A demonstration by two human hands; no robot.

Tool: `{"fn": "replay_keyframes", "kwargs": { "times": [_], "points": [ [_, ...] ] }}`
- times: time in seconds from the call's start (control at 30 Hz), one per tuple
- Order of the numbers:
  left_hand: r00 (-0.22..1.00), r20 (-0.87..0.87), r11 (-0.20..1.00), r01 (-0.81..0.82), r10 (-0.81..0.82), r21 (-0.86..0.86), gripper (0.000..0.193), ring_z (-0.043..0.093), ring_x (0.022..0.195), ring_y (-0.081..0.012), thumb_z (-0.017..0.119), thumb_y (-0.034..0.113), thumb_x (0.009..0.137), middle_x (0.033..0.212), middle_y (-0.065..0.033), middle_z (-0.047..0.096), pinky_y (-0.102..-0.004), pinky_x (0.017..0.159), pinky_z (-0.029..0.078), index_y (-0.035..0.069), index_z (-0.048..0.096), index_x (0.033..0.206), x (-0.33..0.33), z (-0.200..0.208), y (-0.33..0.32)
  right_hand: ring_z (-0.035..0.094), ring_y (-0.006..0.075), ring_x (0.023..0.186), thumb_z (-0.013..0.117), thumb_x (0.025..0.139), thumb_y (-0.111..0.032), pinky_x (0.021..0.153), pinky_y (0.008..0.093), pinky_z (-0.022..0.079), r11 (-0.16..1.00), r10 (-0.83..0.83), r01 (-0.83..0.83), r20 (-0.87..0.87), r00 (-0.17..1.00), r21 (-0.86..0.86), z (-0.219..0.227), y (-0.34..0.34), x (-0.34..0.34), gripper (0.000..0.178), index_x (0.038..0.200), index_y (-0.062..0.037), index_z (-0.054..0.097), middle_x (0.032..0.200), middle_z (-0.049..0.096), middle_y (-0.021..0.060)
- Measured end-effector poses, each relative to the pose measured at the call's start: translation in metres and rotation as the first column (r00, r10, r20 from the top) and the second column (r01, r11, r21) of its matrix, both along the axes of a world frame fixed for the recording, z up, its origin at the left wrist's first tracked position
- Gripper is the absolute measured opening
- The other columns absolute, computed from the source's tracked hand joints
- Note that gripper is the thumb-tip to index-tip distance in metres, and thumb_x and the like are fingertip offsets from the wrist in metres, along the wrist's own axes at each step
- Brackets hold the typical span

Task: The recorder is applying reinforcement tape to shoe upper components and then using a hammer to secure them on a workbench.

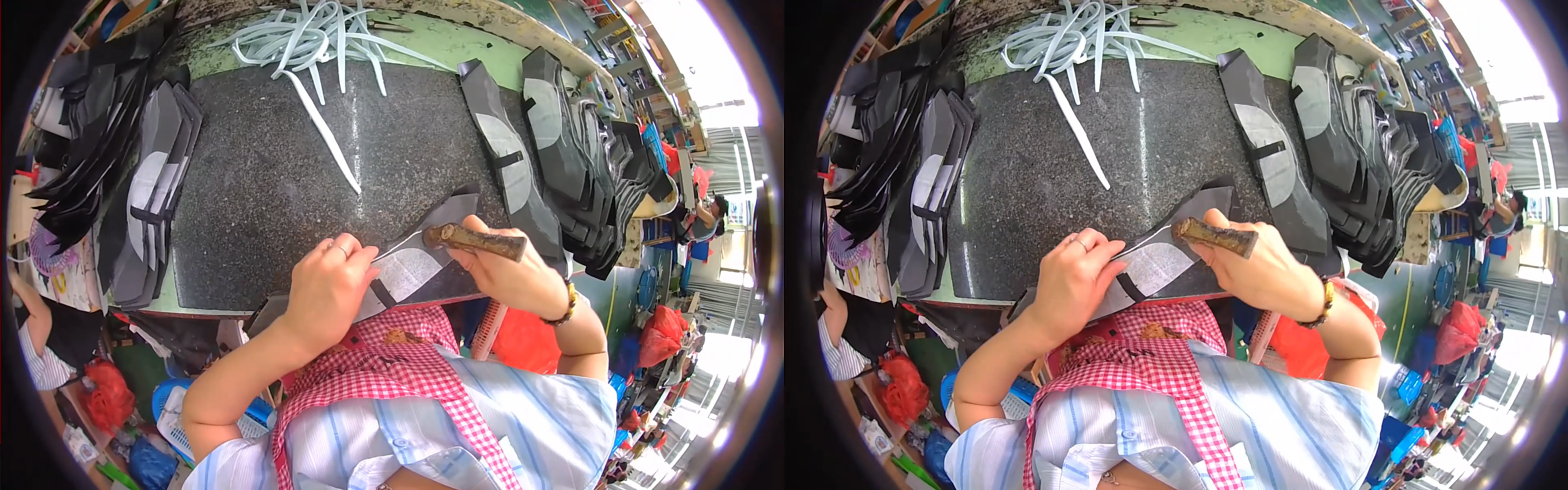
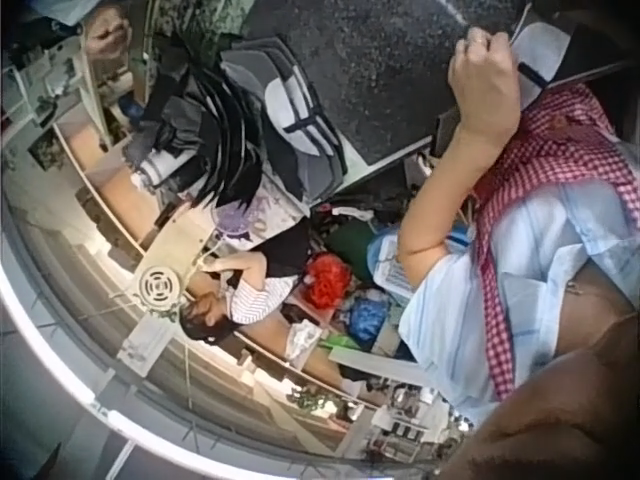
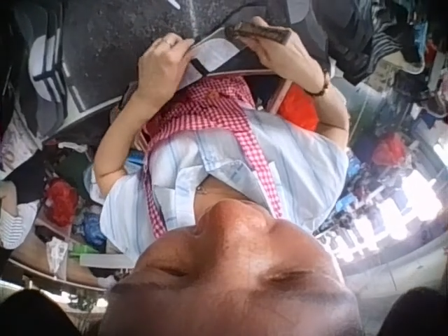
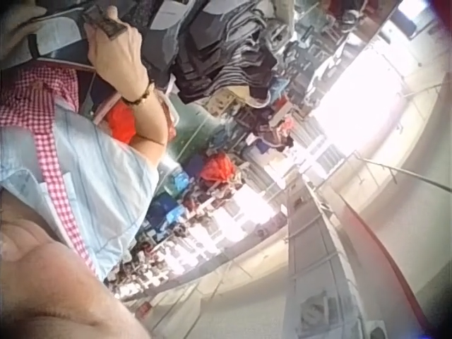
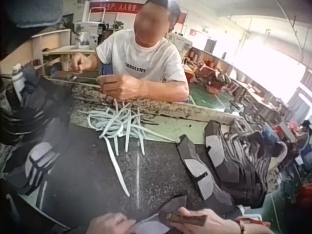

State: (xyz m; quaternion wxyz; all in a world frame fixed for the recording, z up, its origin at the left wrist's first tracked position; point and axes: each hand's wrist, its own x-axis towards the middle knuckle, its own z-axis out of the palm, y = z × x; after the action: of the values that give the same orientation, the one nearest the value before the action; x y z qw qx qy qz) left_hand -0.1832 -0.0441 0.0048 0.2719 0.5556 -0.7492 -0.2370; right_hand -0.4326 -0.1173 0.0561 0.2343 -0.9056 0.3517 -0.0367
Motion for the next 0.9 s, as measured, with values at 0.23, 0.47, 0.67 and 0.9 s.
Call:
{"fn": "replay_keyframes", "kwargs": {
  "times": [0.23,0.47,0.67,0.9],
  "points": [
    [0.916,0.4,0.95,0.127,-0.002,-0.287,0.035,0.057,0.088,-0.0233,0.058,0.012,0.079,0.104,-0.0123,0.061,-0.0386,0.082,0.045,-0.003,0.064,0.11,-0.008,-0.01,0.019,0.065,0.037,0.071,0.063,0.092,-0.012,0.058,0.0393,0.051,0.96,-0.248,0.215,0.19,0.95,0.18,0.007,-0.005,0.02,0.024,0.115,-0.0055,0.064,0.089,0.062,0.0166],
    [0.877,0.475,0.954,0.194,-0.065,-0.229,0.039,0.058,0.091,-0.0252,0.059,0.012,0.079,0.106,-0.0147,0.061,-0.0392,0.083,0.045,-0.003,0.063,0.115,-0.007,-0.011,0.022,0.062,0.0342,0.065,0.062,0.09,-0.009,0.052,0.0403,0.048,0.994,0.062,-0.081,0.228,0.972,0.075,-0.011,-0.004,0.031,0.025,0.115,-0.0076,0.061,0.084,0.055,0.0133],
    [0.903,0.429,0.936,0.181,-0.036,-0.301,0.029,0.059,0.085,-0.0233,0.064,0.012,0.08,0.096,-0.0114,0.061,-0.037,0.077,0.045,-0.001,0.065,0.106,-0.007,-0.014,0.018,0.063,0.0334,0.064,0.059,0.088,-0.008,0.053,0.0415,0.051,0.989,-0.043,0.019,0.166,0.985,0.147,-0.008,0.003,0.036,0.029,0.116,-0.0062,0.06,0.085,0.059,0.0135],
    [0.96,0.265,0.972,0.139,-0.085,-0.191,0.02,0.062,0.085,-0.0235,0.071,0.009,0.079,0.097,-0.0073,0.062,-0.039,0.078,0.046,0.005,0.066,0.098,0.019,-0.01,0.021,0.063,0.0302,0.061,0.059,0.09,-0.012,0.049,0.0396,0.049,0.996,0.06,-0.064,0.066,0.996,0.065,-0.012,-0.002,0.047,0.028,0.118,-0.009,0.06,0.089,0.059,0.0135]
  ]
}}
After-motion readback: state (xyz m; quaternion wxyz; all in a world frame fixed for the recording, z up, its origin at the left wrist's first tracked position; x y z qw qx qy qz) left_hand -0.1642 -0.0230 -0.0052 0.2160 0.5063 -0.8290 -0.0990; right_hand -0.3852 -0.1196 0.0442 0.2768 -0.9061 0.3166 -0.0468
